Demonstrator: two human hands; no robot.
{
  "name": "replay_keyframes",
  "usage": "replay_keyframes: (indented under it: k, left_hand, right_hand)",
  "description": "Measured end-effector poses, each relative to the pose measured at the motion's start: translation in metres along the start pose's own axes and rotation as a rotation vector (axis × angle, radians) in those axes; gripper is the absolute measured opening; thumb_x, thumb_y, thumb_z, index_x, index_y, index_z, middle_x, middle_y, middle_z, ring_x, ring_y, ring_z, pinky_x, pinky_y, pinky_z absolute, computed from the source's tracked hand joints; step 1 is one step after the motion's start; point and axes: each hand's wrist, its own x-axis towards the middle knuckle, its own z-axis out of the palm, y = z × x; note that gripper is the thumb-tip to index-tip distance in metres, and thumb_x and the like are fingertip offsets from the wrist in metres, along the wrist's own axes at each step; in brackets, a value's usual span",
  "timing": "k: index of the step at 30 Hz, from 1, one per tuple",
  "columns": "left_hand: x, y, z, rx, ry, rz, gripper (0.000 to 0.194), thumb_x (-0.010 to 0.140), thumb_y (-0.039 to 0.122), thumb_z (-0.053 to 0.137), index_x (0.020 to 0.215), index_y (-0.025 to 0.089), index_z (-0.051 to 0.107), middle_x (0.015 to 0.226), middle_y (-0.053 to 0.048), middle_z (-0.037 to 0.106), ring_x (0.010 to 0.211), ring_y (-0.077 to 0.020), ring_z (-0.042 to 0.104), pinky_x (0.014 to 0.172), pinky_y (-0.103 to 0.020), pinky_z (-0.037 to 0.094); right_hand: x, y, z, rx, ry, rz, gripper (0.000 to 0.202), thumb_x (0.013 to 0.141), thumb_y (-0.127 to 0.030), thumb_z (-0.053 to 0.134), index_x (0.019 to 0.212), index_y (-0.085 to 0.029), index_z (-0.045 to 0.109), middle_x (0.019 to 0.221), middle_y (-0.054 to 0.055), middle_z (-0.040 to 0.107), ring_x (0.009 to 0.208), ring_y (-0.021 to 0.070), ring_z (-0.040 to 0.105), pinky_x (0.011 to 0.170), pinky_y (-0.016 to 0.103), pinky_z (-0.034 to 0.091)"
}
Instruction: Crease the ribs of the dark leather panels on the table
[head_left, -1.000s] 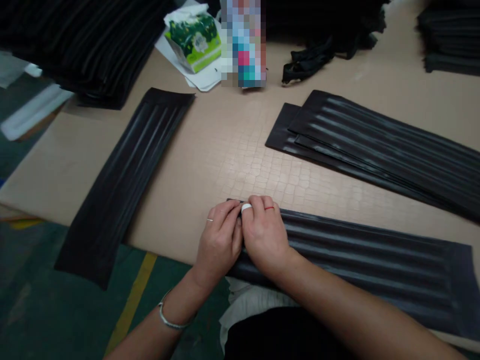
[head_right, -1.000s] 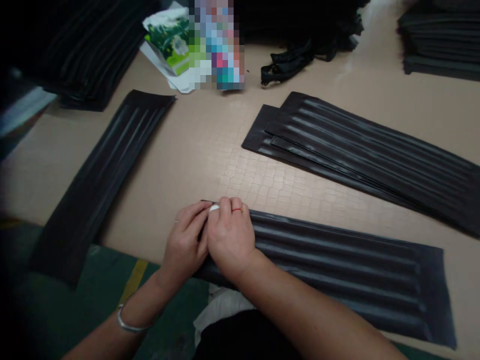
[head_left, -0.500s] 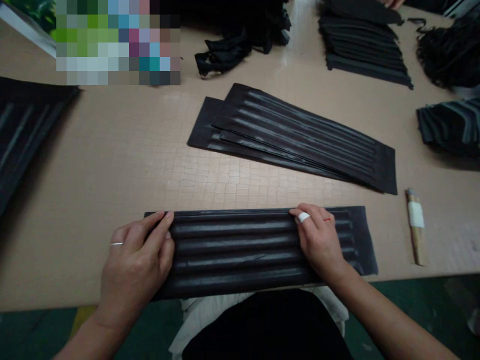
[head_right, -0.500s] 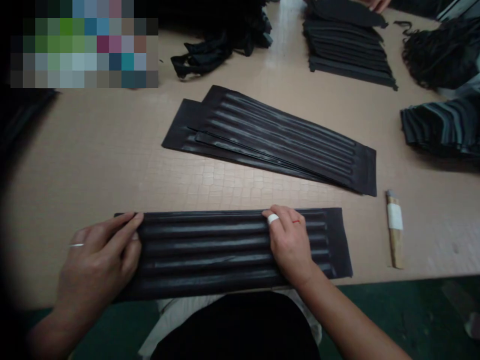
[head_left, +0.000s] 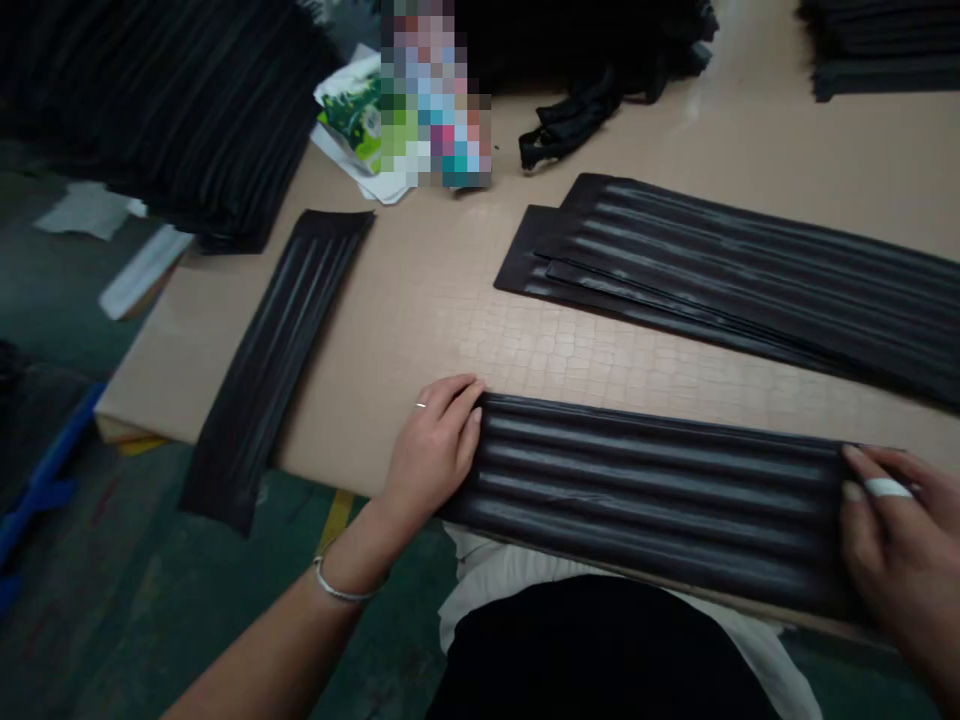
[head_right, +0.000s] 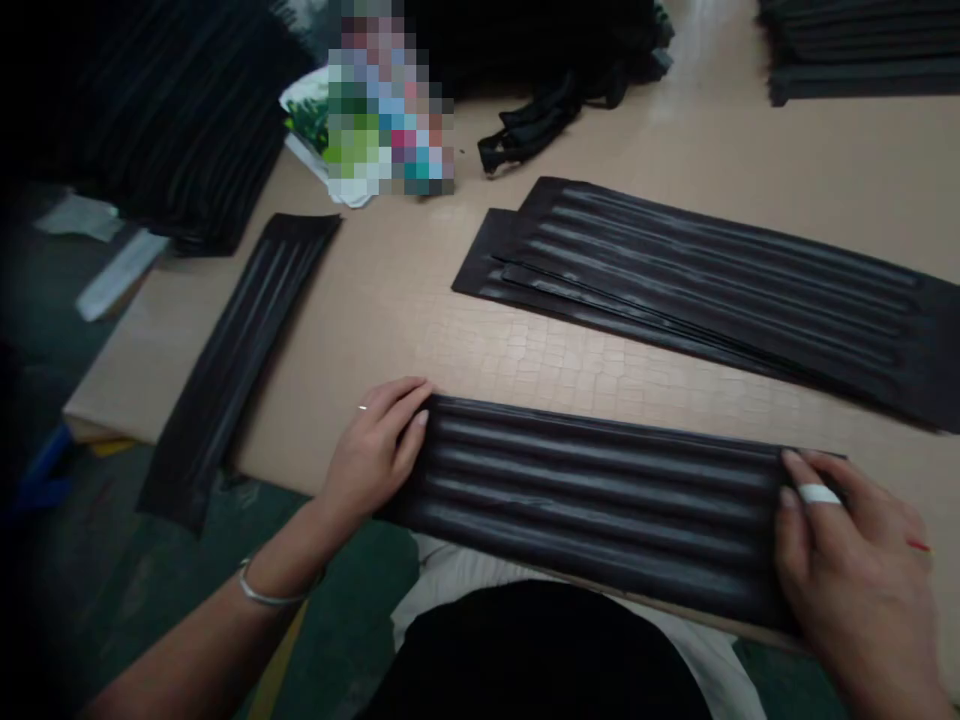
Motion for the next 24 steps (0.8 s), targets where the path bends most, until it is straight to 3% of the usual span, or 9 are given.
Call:
replay_keyframes:
  k: [3,9,15,18,20,22,24]
  left_hand:
    - [0.032,0.028,0.017,-0.039,-0.079,0.114,0.028,0.101,0.024,0.051,0.126,0.015,0.060,0.124,-0.013,0.064,0.117,-0.0268,0.058,0.106,-0.047,0.051]
    - [0.086,0.096,0.055,0.015,-0.301,0.379,0.019,0.099,0.033,0.057,0.104,0.016,0.062,0.104,-0.011,0.064,0.097,-0.0260,0.060,0.087,-0.041,0.054]
    - [0.112,0.122,0.063,0.060,-0.507,0.359,0.024,0.098,0.042,0.058,0.097,0.018,0.060,0.100,-0.009,0.069,0.091,-0.0254,0.064,0.072,-0.034,0.048]
    - [0.123,0.128,0.058,-0.031,-0.687,0.353,0.027,0.097,0.045,0.059,0.086,0.020,0.062,0.084,-0.004,0.069,0.076,-0.0204,0.062,0.063,-0.029,0.040]
    - [0.128,0.132,0.046,-0.148,-0.743,0.365,0.028,0.095,0.043,0.062,0.078,0.020,0.060,0.072,0.000,0.063,0.066,-0.0163,0.057,0.060,-0.028,0.035]
    - [0.134,0.134,0.024,-0.291,-0.681,0.364,0.028,0.094,0.038,0.063,0.074,0.020,0.058,0.065,0.003,0.057,0.062,-0.0133,0.052,0.059,-0.027,0.033]
    - [0.141,0.131,-0.006,-0.411,-0.492,0.311,0.028,0.093,0.035,0.064,0.072,0.019,0.057,0.063,0.004,0.052,0.061,-0.0114,0.049,0.060,-0.026,0.034]
  right_hand:
    - [0.001,-0.015,0.006,-0.037,0.020,0.028,0.046,0.102,-0.033,0.049,0.144,-0.015,0.058,0.140,0.018,0.060,0.123,0.0355,0.058,0.102,0.054,0.047]
    - [0.004,-0.024,0.008,-0.061,0.039,0.058,0.040,0.101,-0.025,0.054,0.140,-0.018,0.060,0.140,0.012,0.062,0.123,0.0285,0.054,0.103,0.047,0.047]
    - [0.006,-0.027,0.003,-0.092,-0.080,0.137,0.041,0.102,-0.029,0.052,0.142,-0.020,0.059,0.144,0.010,0.060,0.126,0.0314,0.052,0.105,0.052,0.044]
    - [0.009,-0.020,-0.003,0.112,-0.095,0.149,0.042,0.103,-0.034,0.049,0.141,-0.019,0.059,0.147,0.012,0.057,0.131,0.0311,0.051,0.109,0.053,0.044]
    - [0.013,-0.016,-0.014,0.246,0.023,0.229,0.042,0.103,-0.038,0.050,0.139,-0.019,0.060,0.146,0.013,0.057,0.133,0.0297,0.053,0.111,0.052,0.045]
    - [0.018,-0.017,-0.031,0.251,0.224,0.373,0.045,0.103,-0.041,0.051,0.141,-0.019,0.059,0.145,0.014,0.056,0.132,0.0297,0.054,0.111,0.052,0.047]
    - [0.025,-0.024,-0.046,0.183,0.398,0.507,0.048,0.102,-0.042,0.052,0.144,-0.019,0.057,0.144,0.015,0.057,0.129,0.0306,0.057,0.110,0.054,0.047]
